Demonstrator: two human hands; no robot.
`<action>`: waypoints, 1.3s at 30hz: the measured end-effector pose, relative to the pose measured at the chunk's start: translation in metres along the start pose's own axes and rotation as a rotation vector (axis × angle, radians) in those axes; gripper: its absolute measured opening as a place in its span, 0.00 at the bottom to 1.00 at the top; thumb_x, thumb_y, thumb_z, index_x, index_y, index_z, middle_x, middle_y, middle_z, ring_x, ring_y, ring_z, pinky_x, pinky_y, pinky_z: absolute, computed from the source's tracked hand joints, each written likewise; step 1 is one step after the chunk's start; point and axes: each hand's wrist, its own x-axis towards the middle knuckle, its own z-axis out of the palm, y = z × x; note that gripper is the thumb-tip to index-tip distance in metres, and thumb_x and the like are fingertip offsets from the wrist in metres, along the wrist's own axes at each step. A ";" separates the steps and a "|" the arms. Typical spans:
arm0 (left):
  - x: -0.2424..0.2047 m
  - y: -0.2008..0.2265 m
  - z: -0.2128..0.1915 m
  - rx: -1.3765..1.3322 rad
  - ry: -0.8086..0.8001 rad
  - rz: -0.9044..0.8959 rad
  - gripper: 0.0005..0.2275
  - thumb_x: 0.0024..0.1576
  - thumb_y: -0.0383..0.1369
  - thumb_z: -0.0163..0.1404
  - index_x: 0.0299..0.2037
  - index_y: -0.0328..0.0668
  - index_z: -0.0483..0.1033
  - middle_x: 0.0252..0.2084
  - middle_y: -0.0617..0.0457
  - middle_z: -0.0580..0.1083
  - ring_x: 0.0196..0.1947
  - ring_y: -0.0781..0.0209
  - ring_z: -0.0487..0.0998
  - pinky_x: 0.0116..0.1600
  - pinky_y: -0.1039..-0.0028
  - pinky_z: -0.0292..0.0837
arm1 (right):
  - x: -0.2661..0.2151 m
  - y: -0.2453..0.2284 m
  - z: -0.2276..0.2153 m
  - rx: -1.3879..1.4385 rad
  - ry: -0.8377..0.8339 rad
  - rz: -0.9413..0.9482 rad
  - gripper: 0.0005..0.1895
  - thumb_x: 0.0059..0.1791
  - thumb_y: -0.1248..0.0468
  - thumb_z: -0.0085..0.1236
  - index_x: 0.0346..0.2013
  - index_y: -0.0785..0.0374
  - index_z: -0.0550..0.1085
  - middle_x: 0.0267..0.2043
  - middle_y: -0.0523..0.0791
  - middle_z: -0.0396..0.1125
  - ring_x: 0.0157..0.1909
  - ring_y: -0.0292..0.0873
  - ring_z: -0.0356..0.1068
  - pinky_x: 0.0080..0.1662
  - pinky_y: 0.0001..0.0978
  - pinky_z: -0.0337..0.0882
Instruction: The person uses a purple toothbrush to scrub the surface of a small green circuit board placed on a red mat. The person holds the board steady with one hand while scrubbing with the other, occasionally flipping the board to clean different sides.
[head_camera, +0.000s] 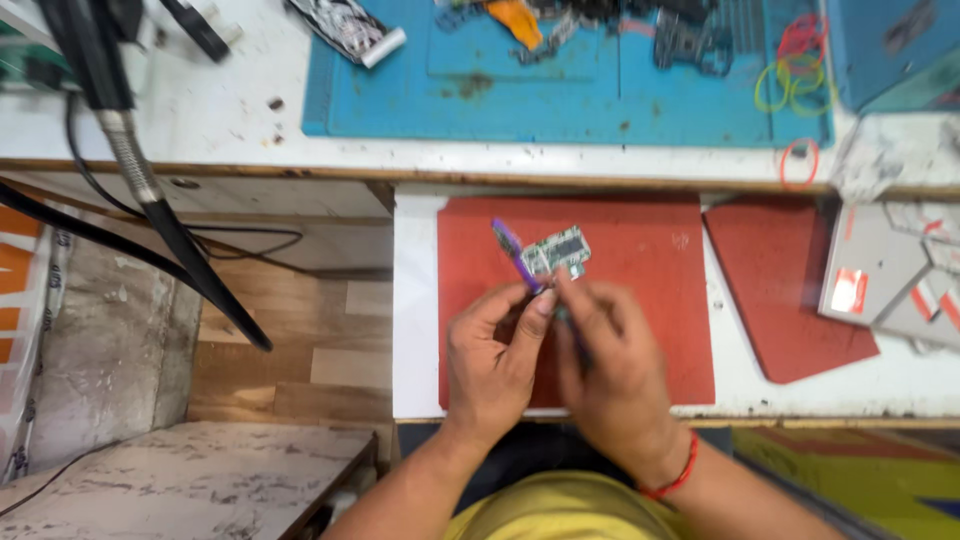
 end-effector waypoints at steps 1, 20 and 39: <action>0.002 -0.002 0.000 -0.047 0.019 -0.044 0.12 0.65 0.35 0.52 0.50 0.32 0.80 0.43 0.50 0.80 0.41 0.65 0.80 0.47 0.77 0.77 | 0.002 -0.004 0.000 0.032 0.003 -0.029 0.27 0.49 0.75 0.58 0.64 0.65 0.69 0.51 0.51 0.68 0.47 0.45 0.74 0.43 0.33 0.76; -0.010 0.022 -0.057 0.232 -0.365 -0.123 0.16 0.65 0.31 0.52 0.61 0.33 0.78 0.39 0.54 0.72 0.27 0.67 0.67 0.29 0.74 0.67 | 0.105 0.080 -0.058 0.502 -0.727 0.094 0.14 0.45 0.71 0.65 0.45 0.66 0.82 0.37 0.46 0.78 0.39 0.40 0.77 0.42 0.30 0.76; -0.022 0.020 -0.010 1.304 -0.193 0.290 0.20 0.52 0.21 0.47 0.57 0.28 0.70 0.43 0.41 0.71 0.24 0.43 0.79 0.29 0.56 0.77 | 0.110 0.060 -0.052 -0.273 -0.681 -0.078 0.24 0.41 0.53 0.67 0.49 0.55 0.77 0.26 0.45 0.69 0.32 0.51 0.71 0.36 0.46 0.70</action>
